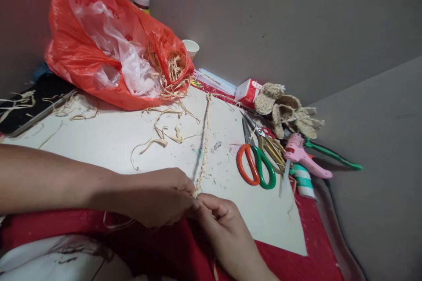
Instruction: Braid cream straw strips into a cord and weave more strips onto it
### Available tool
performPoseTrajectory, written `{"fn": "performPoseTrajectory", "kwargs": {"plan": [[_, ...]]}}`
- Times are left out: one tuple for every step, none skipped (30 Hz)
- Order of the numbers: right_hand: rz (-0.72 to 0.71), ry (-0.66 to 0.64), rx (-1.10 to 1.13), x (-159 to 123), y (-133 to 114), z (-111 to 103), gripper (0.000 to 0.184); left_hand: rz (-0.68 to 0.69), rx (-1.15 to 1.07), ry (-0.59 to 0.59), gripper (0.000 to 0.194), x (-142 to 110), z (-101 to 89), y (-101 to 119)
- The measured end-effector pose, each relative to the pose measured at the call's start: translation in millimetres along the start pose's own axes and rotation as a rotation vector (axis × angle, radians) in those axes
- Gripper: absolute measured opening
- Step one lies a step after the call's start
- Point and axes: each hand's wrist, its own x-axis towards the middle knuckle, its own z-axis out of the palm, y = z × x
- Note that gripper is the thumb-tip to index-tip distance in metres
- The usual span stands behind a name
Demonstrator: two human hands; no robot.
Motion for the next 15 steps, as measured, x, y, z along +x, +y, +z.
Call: {"fn": "performPoseTrajectory", "kwargs": {"plan": [[0.003,-0.010,0.051,0,1,2,0.041,-0.076,0.068,0.029,0.027,-2,4.1,1],[0.010,-0.032,0.111,-1,2,4,0.040,-0.145,0.138,0.067,0.030,-4,8.7,1],[0.020,-0.055,0.174,-1,4,6,0.040,-0.200,0.194,0.102,0.031,-6,13.7,2],[0.029,-0.070,0.233,-2,6,8,0.039,-0.219,0.220,0.134,0.032,-9,18.5,2],[0.039,-0.072,0.282,-2,8,9,0.039,-0.217,0.230,0.155,0.031,-11,22.9,1],[0.049,-0.063,0.316,-3,11,10,0.040,-0.200,0.230,0.179,0.028,-13,26.7,0],[0.053,-0.049,0.340,-3,13,12,0.041,-0.173,0.232,0.209,0.024,-15,29.8,-1],[0.050,-0.034,0.358,-4,15,13,0.042,-0.134,0.243,0.234,0.021,-17,32.1,-2],[0.046,-0.023,0.372,-5,16,14,0.043,-0.089,0.264,0.258,0.019,-18,33.6,-4],[0.040,-0.016,0.383,-5,18,14,0.044,-0.042,0.300,0.277,0.018,-19,34.6,-5],[0.034,-0.010,0.391,-6,18,15,0.043,-0.006,0.349,0.287,0.018,-19,35.1,-6],[0.027,-0.003,0.397,-6,19,16,0.043,0.026,0.412,0.294,0.021,-18,35.4,-7],[0.021,0.002,0.402,-6,19,16,0.042,0.061,0.484,0.303,0.026,-17,35.5,-8],[0.018,0.003,0.406,-6,19,16,0.040,0.095,0.551,0.314,0.031,-16,35.7,-10],[0.017,0.000,0.409,-5,19,16,0.039,0.124,0.607,0.324,0.037,-14,36.0,-11]]}}
